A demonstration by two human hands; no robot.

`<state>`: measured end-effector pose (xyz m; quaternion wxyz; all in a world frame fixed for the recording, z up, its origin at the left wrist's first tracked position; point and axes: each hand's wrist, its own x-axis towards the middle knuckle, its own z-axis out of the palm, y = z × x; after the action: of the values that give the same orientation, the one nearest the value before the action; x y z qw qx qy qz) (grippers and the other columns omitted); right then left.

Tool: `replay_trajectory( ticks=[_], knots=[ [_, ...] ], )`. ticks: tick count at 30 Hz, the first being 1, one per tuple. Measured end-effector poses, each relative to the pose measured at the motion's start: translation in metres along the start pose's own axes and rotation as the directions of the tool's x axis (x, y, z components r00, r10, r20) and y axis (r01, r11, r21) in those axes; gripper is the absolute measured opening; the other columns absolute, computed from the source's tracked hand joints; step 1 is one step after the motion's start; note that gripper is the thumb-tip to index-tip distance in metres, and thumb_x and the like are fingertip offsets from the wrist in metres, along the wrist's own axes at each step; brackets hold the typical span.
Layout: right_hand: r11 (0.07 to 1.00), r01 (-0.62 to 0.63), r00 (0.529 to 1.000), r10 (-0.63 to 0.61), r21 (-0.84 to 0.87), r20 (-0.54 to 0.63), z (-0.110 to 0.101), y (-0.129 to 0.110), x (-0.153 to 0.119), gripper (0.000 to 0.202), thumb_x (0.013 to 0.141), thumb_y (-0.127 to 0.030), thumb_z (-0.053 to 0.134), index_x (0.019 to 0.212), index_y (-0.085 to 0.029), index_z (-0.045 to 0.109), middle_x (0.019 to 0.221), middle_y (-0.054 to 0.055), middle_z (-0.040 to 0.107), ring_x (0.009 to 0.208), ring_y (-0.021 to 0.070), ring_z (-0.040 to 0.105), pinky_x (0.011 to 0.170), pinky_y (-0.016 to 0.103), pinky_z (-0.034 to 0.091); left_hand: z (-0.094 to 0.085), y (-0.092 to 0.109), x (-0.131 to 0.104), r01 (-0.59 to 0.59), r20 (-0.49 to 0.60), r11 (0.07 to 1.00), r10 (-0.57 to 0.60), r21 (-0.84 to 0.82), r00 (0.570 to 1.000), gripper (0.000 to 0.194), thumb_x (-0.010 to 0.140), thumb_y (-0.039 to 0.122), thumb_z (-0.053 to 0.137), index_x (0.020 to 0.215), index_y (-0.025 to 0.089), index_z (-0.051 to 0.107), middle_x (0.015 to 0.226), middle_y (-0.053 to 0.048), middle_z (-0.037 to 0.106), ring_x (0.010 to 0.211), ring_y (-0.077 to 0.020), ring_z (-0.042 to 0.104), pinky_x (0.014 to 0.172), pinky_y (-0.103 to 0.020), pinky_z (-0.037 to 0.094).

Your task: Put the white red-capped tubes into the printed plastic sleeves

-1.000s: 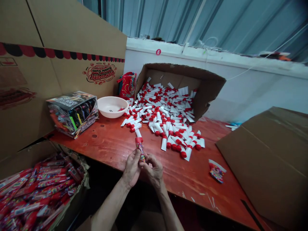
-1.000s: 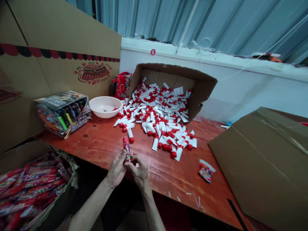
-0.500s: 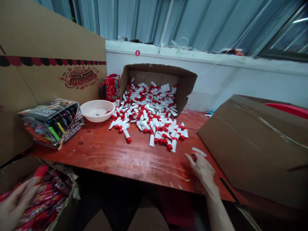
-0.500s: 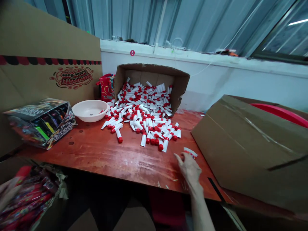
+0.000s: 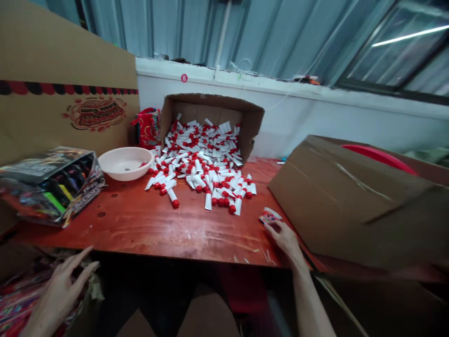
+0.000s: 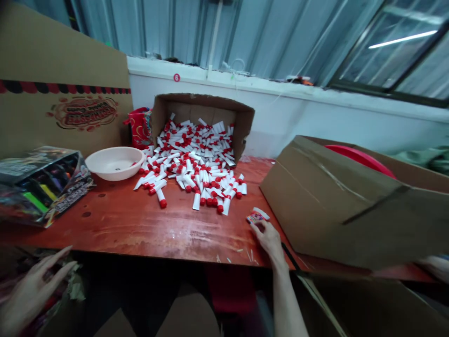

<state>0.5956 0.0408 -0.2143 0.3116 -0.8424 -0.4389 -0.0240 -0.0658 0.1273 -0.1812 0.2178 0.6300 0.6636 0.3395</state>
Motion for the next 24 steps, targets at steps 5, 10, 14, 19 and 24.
replay_trajectory(
  ticks=[5,10,14,19,24],
  knots=[
    [0.955,-0.291,0.956,0.288,-0.052,-0.058,-0.026,0.001,0.009,0.049,0.086,-0.057,0.05,0.108,-0.017,0.066,0.098,0.014,0.072,0.091,0.0291,0.067,0.08,0.038,0.048,0.04,0.047,0.017,-0.175,0.069,0.984,0.175,-0.002,0.982,0.049,0.079,0.057,0.057,0.115,0.025,0.067,0.123,-0.01,0.067,0.12,-0.0354,0.059,0.104,-0.054,0.045],
    [0.923,-0.274,0.961,0.277,-0.269,-0.027,-0.02,-0.008,0.026,0.064,0.088,-0.068,0.047,0.126,-0.017,0.058,0.115,0.02,0.067,0.103,0.0317,0.065,0.083,0.04,0.047,0.075,0.091,0.011,-0.235,0.188,0.967,0.25,-0.097,0.95,0.053,0.081,0.055,0.056,0.121,0.021,0.066,0.127,-0.011,0.065,0.123,-0.0317,0.056,0.109,-0.051,0.041],
    [0.897,-0.254,0.966,0.255,-0.362,-0.043,0.0,-0.02,0.035,0.065,0.089,-0.068,0.047,0.128,-0.017,0.055,0.108,0.02,0.068,0.099,0.0333,0.066,0.082,0.042,0.047,0.1,0.113,0.001,-0.236,0.247,0.956,0.275,-0.176,0.929,0.05,0.082,0.053,0.056,0.119,0.02,0.067,0.128,-0.011,0.065,0.125,-0.0298,0.055,0.111,-0.05,0.038],
    [0.895,-0.209,0.967,0.249,-0.395,0.053,0.009,-0.015,0.05,0.074,0.084,-0.059,0.062,0.141,-0.016,0.044,0.121,0.023,0.061,0.102,0.0338,0.065,0.08,0.04,0.048,0.119,0.134,-0.009,-0.26,0.307,0.937,0.324,-0.232,0.895,0.042,0.084,0.047,0.058,0.115,0.021,0.069,0.123,-0.01,0.067,0.121,-0.0296,0.057,0.109,-0.05,0.04],
    [0.977,-0.128,0.967,0.161,-0.171,0.197,-0.004,0.01,0.062,0.075,0.077,-0.043,0.072,0.139,-0.011,0.047,0.108,0.016,0.068,0.094,0.0255,0.066,0.078,0.031,0.048,0.126,0.144,-0.011,-0.242,0.354,0.925,0.34,-0.293,0.871,0.038,0.084,0.044,0.062,0.114,0.022,0.071,0.122,-0.01,0.068,0.12,-0.0291,0.057,0.109,-0.049,0.04]
  ],
)
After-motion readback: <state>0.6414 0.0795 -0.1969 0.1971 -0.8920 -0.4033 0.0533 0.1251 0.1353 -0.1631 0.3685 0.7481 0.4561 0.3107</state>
